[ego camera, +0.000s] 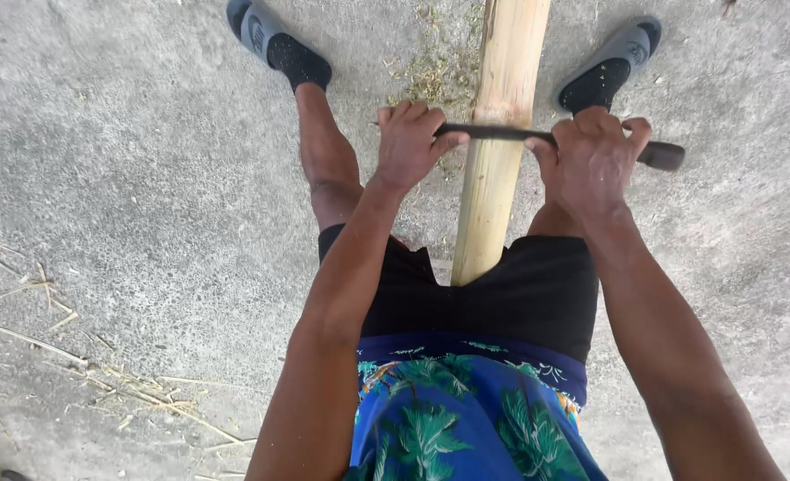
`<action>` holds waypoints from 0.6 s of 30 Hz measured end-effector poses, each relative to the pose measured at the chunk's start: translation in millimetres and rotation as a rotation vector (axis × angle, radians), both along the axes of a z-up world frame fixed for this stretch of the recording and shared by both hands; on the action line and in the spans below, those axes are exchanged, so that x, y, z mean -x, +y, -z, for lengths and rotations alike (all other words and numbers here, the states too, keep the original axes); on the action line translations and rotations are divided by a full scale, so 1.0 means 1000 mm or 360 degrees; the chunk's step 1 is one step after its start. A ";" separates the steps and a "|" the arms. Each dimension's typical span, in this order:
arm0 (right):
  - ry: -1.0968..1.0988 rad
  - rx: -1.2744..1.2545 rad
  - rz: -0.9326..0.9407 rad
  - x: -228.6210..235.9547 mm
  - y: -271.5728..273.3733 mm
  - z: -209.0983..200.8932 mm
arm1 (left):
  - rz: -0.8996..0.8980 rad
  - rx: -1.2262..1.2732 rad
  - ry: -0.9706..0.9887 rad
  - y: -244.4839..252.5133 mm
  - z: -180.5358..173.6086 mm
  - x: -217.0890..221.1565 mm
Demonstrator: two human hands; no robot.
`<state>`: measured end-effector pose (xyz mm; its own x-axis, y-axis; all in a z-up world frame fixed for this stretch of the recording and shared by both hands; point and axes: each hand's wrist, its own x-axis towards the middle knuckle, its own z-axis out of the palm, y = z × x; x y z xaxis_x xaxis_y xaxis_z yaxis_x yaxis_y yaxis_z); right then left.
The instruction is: The person is using a large knife to scrape and strip the outer layer of a bamboo pole while sitting on it.
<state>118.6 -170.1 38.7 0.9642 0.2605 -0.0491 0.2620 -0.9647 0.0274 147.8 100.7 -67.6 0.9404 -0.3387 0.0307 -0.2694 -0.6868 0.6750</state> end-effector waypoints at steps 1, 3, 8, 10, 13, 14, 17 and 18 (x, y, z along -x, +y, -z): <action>-0.0053 0.0051 -0.0015 -0.003 0.000 0.002 | -0.0018 0.0006 -0.0045 0.000 -0.003 -0.004; -0.0054 0.0058 0.0005 -0.002 -0.001 0.001 | -0.0014 -0.0011 -0.0047 -0.003 -0.003 -0.004; 0.0110 0.0003 0.0052 0.057 0.009 -0.021 | -0.0047 -0.0067 0.0060 0.001 -0.015 0.073; 0.0109 -0.0133 0.0054 0.093 0.013 -0.030 | -0.0051 -0.0070 0.0109 0.005 -0.036 0.109; 0.0228 -0.0198 0.0110 0.110 0.012 -0.028 | -0.0007 -0.0025 0.0079 0.006 -0.035 0.135; 0.0222 -0.0196 0.0119 0.100 0.009 -0.025 | 0.0002 -0.0022 0.0073 0.004 -0.032 0.121; 0.0242 -0.0099 0.0133 0.062 0.003 -0.016 | 0.0023 -0.0088 0.0087 -0.001 -0.021 0.071; 0.0203 -0.0089 0.0144 0.040 0.001 -0.011 | 0.0049 -0.0161 0.0122 -0.002 -0.014 0.045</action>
<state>78.2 -169.3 49.2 0.9708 0.1784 -0.1602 0.1716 -0.9836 -0.0551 102.9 98.2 -53.9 0.9278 -0.3651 -0.0764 -0.2417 -0.7446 0.6222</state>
